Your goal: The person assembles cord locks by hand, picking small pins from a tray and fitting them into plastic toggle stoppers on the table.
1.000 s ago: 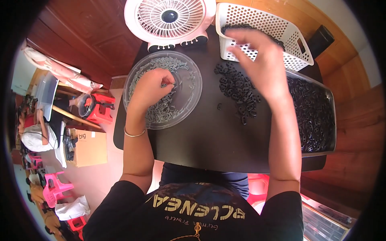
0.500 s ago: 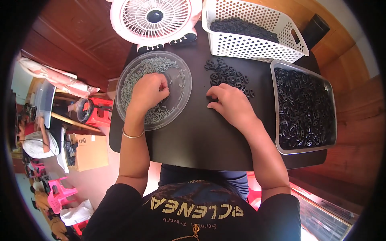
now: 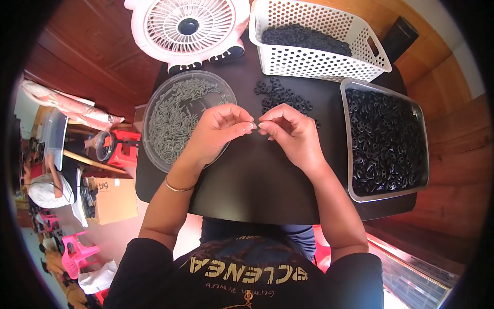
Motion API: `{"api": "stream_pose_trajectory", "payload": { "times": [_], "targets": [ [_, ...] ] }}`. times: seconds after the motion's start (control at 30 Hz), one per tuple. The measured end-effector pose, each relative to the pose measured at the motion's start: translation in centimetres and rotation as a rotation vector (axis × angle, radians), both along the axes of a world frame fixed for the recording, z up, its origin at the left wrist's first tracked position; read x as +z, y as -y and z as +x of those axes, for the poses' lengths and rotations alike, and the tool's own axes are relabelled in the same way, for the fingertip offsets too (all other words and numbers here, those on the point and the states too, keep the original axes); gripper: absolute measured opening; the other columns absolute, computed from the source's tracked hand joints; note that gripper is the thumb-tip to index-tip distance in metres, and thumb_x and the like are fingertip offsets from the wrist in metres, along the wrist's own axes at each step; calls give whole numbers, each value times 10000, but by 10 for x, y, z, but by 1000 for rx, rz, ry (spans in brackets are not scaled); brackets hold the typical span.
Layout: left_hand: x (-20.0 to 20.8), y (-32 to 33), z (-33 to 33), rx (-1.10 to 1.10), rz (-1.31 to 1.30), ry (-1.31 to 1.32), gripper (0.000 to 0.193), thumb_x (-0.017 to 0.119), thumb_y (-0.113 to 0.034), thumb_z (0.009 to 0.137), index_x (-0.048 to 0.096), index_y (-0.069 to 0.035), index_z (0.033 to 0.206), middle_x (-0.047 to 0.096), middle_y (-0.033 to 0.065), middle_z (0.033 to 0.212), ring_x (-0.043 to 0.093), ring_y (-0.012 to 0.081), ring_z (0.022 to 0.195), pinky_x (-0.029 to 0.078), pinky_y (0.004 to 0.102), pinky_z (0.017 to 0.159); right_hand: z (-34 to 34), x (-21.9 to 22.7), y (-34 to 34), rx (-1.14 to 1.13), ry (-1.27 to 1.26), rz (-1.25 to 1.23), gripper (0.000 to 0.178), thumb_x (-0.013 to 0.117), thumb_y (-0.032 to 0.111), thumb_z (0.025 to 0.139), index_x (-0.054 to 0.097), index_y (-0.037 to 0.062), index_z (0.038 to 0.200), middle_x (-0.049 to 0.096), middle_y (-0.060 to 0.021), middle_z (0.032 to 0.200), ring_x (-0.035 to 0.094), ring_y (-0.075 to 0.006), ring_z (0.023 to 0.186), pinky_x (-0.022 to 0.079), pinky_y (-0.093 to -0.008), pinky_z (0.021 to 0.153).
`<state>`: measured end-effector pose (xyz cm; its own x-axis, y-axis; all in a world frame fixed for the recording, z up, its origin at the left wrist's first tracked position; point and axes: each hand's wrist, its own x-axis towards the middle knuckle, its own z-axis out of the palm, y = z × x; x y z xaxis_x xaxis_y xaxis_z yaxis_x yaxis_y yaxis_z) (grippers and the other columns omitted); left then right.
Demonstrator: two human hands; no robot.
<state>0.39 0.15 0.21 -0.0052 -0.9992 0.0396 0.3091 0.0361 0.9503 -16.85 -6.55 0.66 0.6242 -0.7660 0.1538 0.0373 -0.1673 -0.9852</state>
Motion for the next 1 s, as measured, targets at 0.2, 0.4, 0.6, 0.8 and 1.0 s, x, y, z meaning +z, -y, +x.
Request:
{"api": "stream_pose_trajectory", "payload": {
  "times": [0.2,0.4,0.6,0.8,1.0],
  "targets": [
    [-4,3,-2,19,23,-77,124,610,4,783,572,12,901,609,55,830,575,111,807,458,228,742,-2,0,5,16,45,122,117,531,82,871,586,8,944,606,-26,815,582,-76,756,452,-208,656],
    [-13,6,-4,60,-44,-140,156,615,26,771,558,-2,913,615,67,843,587,121,819,465,231,749,-3,-3,9,60,64,101,118,536,55,861,585,5,956,616,-40,880,575,-70,777,445,-200,669],
    [-11,4,-8,133,-10,-70,214,623,58,746,560,-29,931,625,67,846,596,119,809,471,224,754,0,-3,2,-56,52,60,80,556,16,838,589,11,911,598,-5,804,538,-44,722,434,-179,646],
    [-11,4,-8,147,1,-53,263,635,54,737,547,-23,973,635,70,840,588,98,779,468,214,734,1,-4,1,-38,17,93,69,589,4,813,589,17,881,587,10,774,518,-22,690,428,-167,617],
    [-7,3,-7,143,17,-50,272,643,47,735,544,-17,980,637,71,831,586,92,767,467,209,725,2,-4,2,-78,3,96,58,607,3,799,585,17,851,590,6,768,521,-18,676,433,-163,606]
  ]
}}
